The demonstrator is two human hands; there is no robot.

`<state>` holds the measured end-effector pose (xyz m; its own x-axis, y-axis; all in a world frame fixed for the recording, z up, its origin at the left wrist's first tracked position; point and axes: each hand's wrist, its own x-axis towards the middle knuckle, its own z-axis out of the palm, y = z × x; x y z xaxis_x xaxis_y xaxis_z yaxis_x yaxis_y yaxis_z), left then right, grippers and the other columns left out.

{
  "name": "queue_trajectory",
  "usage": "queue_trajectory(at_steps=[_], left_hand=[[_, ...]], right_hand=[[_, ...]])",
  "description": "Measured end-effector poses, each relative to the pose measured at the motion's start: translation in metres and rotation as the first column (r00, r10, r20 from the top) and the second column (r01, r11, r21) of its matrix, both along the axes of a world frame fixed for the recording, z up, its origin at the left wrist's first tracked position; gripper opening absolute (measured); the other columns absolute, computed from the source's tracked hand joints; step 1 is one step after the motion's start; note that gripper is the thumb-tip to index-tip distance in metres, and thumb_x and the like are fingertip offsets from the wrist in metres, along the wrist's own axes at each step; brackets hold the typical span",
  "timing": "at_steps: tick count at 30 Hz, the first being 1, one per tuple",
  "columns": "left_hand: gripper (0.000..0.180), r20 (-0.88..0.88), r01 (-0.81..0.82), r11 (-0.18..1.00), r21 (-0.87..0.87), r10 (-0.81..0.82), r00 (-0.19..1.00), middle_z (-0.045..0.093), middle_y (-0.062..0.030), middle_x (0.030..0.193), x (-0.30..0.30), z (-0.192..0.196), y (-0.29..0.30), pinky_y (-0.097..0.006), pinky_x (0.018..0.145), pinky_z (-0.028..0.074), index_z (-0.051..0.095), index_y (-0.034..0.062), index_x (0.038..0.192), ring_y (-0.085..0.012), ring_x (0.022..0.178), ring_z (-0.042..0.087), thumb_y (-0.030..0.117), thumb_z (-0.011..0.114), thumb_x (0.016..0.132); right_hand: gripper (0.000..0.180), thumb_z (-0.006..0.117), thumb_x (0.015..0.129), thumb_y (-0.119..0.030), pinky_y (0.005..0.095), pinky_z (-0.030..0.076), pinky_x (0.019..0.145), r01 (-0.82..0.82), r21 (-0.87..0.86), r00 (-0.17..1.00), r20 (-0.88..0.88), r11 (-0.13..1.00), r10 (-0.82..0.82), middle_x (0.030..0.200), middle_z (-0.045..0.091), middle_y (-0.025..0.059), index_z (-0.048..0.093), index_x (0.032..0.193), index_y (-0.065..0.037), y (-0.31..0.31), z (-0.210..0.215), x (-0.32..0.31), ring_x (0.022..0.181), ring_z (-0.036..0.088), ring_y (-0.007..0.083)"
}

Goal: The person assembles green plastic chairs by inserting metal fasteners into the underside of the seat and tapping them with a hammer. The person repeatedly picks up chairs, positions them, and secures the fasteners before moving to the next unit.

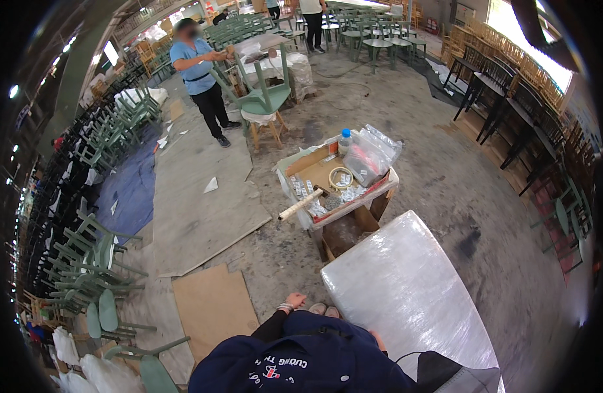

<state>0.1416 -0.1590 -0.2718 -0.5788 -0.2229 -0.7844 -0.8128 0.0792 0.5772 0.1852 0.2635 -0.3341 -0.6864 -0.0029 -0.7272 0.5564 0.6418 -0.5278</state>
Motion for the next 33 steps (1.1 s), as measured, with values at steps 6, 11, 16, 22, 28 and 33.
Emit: queue_trajectory(at_steps=[6, 11, 16, 22, 28, 33], left_hand=[[0.031, 0.023, -0.052, 0.999, 0.012, 0.052, 0.998, 0.069, -0.0048, 0.08, 0.011, 0.005, -0.001, -0.027, 0.051, 0.048, 0.065, 0.0033, 0.091, -0.012, 0.065, 0.064, 0.033, 0.059, 0.087], [0.029, 0.057, -0.077, 0.996, 0.044, 0.075, 0.996, 0.069, -0.0067, 0.08, 0.035, 0.001, -0.01, -0.027, 0.05, 0.048, 0.064, 0.0015, 0.095, -0.0122, 0.062, 0.063, 0.029, 0.058, 0.087], [0.029, 0.101, -0.137, 0.99, -0.018, 0.138, 0.985, 0.068, -0.0081, 0.082, 0.069, 0.005, -0.017, -0.027, 0.052, 0.048, 0.063, 0.0009, 0.095, -0.0126, 0.063, 0.063, 0.029, 0.058, 0.087], [0.031, 0.049, -0.354, 0.935, -0.008, 0.354, 0.934, 0.068, -0.0083, 0.085, 0.115, 0.013, -0.016, -0.029, 0.053, 0.048, 0.062, 0.0015, 0.096, -0.0154, 0.071, 0.065, 0.031, 0.058, 0.087], [0.039, 0.074, -0.505, 0.862, 0.043, 0.501, 0.862, 0.068, -0.0136, 0.09, 0.182, 0.003, -0.022, -0.03, 0.057, 0.052, 0.055, -0.0036, 0.106, -0.0195, 0.073, 0.066, 0.031, 0.059, 0.088], [0.044, -0.002, -0.685, 0.717, 0.126, 0.691, 0.723, 0.067, -0.0198, 0.091, 0.191, -0.005, -0.027, -0.033, 0.061, 0.054, 0.048, -0.0093, 0.112, -0.0246, 0.073, 0.067, 0.024, 0.061, 0.086]], right_hand=[[0.037, 0.059, 0.084, -0.031, 0.0388, 0.048, 0.079, 0.032, -0.07, 0.999, -0.013, 0.997, -0.033, 0.093, 0.066, 0.0197, 0.064, 0.103, 0.0, 0.014, -0.065, 0.014, 0.092, 0.061, 0.0257], [0.032, 0.057, 0.085, -0.027, 0.0408, 0.048, 0.079, 0.03, -0.086, 0.997, -0.074, 0.996, -0.036, 0.094, 0.066, 0.0203, 0.064, 0.103, -0.002, 0.009, -0.094, 0.023, 0.092, 0.062, 0.029], [0.025, 0.054, 0.085, -0.019, 0.0454, 0.048, 0.078, -0.241, 0.055, 0.958, -0.143, 0.969, 0.247, 0.096, 0.065, 0.0218, 0.064, 0.103, -0.006, -0.012, -0.003, 0.012, 0.093, 0.062, 0.0368], [0.022, 0.055, 0.083, -0.019, 0.0485, 0.048, 0.078, -0.507, 0.11, 0.841, -0.156, 0.855, 0.519, 0.096, 0.064, 0.0229, 0.065, 0.099, -0.007, -0.011, -0.017, 0.0, 0.093, 0.06, 0.0409], [0.023, 0.059, 0.081, -0.017, 0.048, 0.047, 0.079, -0.787, -0.061, 0.609, 0.08, 0.613, 0.789, 0.095, 0.064, 0.0212, 0.063, 0.102, -0.007, -0.018, -0.076, -0.033, 0.094, 0.061, 0.0398], [0.026, 0.056, 0.074, -0.021, 0.0421, 0.047, 0.067, -0.575, -0.293, 0.81, -0.07, 0.764, 0.583, 0.077, 0.063, 0.0253, 0.066, 0.084, 0.001, 0.014, -0.149, -0.025, 0.075, 0.061, 0.0409]])
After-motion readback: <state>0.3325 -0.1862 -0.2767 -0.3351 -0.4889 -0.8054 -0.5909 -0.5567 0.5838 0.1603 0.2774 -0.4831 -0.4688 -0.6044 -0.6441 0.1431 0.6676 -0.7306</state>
